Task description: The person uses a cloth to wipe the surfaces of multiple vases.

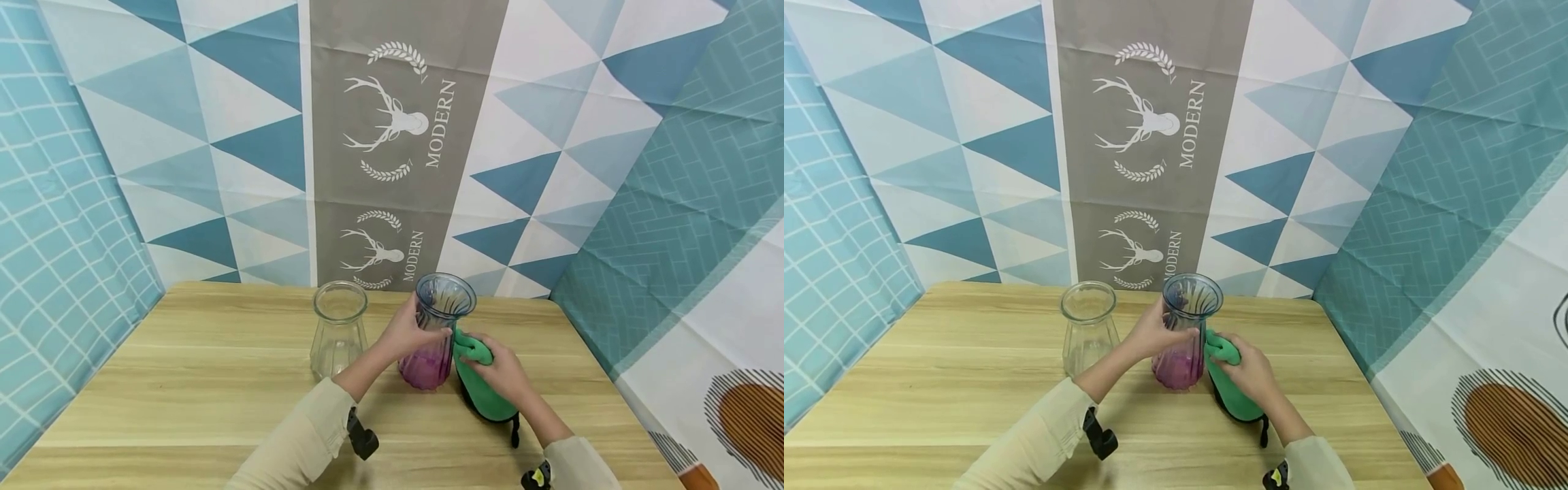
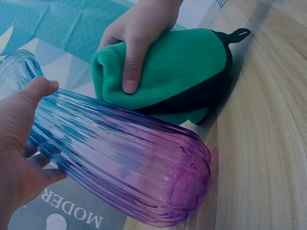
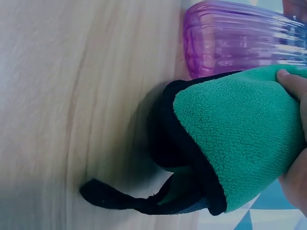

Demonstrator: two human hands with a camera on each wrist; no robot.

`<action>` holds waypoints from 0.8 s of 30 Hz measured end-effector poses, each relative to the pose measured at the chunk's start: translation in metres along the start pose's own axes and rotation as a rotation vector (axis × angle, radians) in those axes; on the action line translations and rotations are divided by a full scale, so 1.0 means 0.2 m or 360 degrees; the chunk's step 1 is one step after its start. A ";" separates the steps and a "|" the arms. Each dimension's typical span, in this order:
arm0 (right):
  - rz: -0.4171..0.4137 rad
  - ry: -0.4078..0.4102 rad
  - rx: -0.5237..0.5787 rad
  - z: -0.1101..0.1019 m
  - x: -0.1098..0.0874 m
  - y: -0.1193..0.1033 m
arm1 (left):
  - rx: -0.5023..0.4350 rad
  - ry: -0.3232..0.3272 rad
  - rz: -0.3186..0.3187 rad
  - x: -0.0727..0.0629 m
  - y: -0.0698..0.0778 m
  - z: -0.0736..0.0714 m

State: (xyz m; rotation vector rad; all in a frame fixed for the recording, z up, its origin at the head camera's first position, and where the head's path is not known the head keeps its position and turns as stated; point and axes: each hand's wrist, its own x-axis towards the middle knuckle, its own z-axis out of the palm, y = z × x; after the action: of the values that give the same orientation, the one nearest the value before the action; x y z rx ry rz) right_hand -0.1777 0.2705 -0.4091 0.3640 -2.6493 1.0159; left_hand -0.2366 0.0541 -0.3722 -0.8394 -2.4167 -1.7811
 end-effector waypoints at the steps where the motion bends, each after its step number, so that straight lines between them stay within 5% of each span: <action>1: 0.0010 -0.0008 -0.0011 0.00 0.00 0.01 | 0.0002 0.0000 -0.0001 0.00 0.00 0.00; 11: -0.0003 0.0093 -0.0204 -0.06 -0.01 0.06 | -0.0021 0.0000 0.0002 0.01 -0.02 0.00; 24: -0.0299 0.0338 -0.0658 -0.09 0.02 0.11 | -0.0051 -0.0006 -0.0003 0.00 -0.01 0.00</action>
State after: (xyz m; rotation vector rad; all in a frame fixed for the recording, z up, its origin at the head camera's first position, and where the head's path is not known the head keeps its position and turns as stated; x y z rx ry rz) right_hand -0.1863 0.2985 -0.4073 0.3781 -2.4909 0.4090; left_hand -0.2381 0.0544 -0.3736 -0.8440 -2.3984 -1.8255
